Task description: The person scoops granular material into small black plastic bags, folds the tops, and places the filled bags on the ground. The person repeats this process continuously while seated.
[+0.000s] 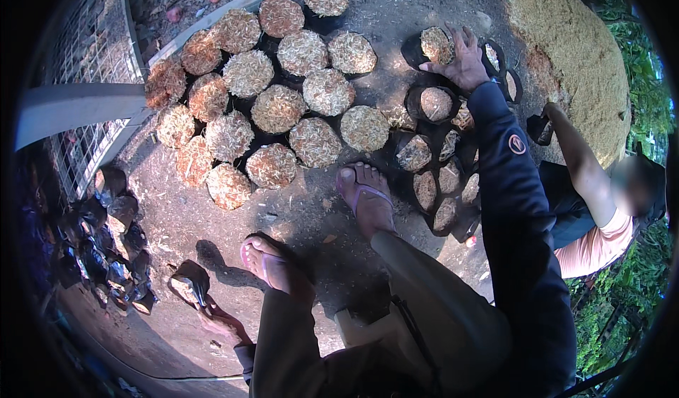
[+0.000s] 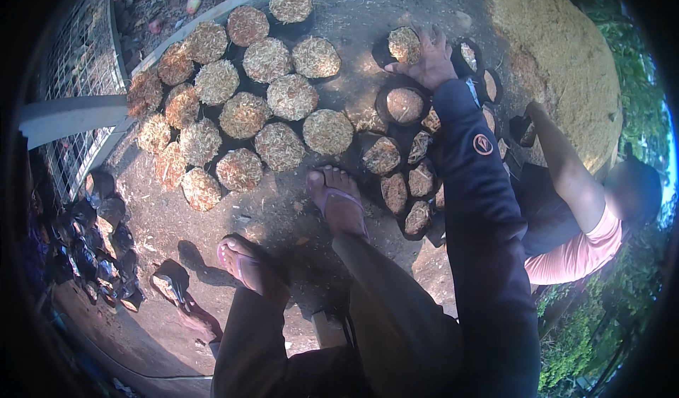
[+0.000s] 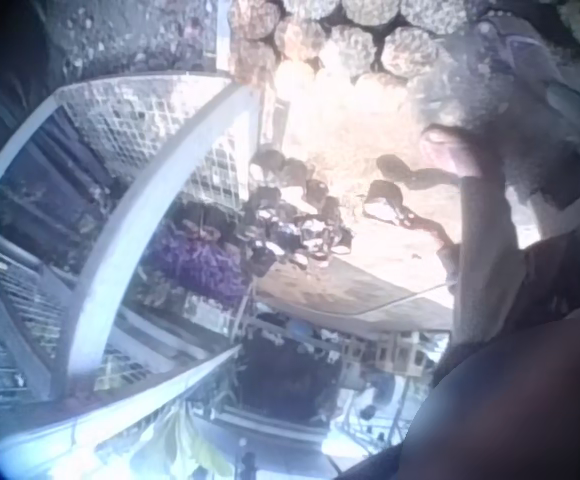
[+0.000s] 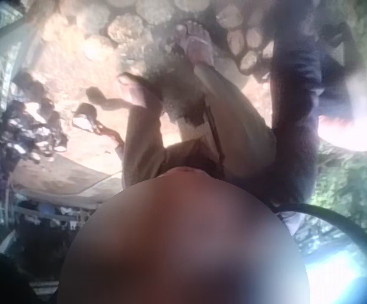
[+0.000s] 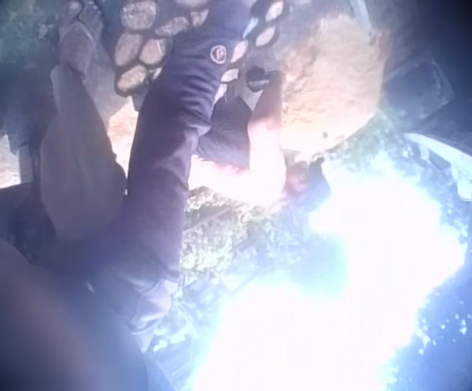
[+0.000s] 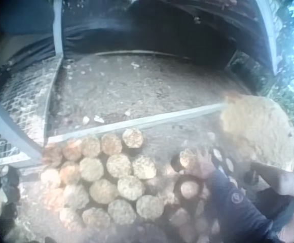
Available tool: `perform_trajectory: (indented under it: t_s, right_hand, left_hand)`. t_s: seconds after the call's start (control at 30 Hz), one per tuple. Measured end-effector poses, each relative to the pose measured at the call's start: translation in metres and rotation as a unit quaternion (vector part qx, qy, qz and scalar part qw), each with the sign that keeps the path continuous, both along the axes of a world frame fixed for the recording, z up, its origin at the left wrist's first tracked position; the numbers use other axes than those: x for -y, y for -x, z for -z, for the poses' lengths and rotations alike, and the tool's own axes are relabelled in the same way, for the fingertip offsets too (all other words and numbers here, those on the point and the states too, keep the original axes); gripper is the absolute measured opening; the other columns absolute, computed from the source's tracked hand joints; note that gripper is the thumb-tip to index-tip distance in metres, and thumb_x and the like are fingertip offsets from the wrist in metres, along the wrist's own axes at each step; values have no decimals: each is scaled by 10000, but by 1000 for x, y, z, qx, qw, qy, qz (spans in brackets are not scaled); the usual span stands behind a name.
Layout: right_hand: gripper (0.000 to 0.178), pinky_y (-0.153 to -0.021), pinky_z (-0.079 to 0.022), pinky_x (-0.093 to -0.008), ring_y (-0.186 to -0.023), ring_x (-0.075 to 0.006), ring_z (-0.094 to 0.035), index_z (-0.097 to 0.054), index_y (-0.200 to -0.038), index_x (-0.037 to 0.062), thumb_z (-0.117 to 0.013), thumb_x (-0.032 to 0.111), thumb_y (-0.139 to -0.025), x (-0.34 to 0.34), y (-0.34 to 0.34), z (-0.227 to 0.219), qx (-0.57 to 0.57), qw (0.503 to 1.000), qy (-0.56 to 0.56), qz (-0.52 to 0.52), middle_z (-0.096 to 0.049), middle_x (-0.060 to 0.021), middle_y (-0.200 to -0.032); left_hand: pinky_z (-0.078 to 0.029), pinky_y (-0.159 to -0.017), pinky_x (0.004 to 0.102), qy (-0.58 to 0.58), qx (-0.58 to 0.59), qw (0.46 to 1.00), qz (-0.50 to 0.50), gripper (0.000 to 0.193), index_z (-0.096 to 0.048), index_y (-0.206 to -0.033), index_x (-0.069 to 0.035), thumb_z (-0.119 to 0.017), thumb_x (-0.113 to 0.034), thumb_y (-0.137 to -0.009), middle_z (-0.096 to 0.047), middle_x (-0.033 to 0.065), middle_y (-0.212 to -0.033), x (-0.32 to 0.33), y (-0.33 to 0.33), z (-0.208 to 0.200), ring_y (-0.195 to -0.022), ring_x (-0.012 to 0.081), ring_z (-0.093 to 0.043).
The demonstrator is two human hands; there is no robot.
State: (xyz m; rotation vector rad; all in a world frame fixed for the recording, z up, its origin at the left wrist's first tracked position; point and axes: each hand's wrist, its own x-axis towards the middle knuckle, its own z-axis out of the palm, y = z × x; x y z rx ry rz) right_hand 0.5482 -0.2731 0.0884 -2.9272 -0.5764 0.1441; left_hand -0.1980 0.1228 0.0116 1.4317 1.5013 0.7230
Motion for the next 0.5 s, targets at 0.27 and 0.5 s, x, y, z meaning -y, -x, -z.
perform_trajectory:
  t_s: [0.27, 0.5]
  right_hand:
    - [1241, -1201, -363, -534, -1480, -533, -298, -253, -1620, 221, -963, 420, -622, 10, -45, 54, -91, 995, 13, -35, -196, -342, -1623]
    - [1093, -1201, -374, -479, -1456, -507, -351, -294, -1600, 142, -905, 354, -719, 3, -53, 65, -122, 991, 9, -49, -276, -344, -1578]
  left_hand:
    - [-414, -1173, 465, 96, 117, 985, -78, 487, -496, -1393, 49, -502, -320, -1076, -488, 221, -1433, 54, -29, 21, -1338, 305, -498]
    - [-442, -1149, 469, 113, 134, 982, -63, 430, -521, -1339, 49, -523, -285, -1068, -531, 210, -1373, 53, -42, 25, -1291, 285, -533]
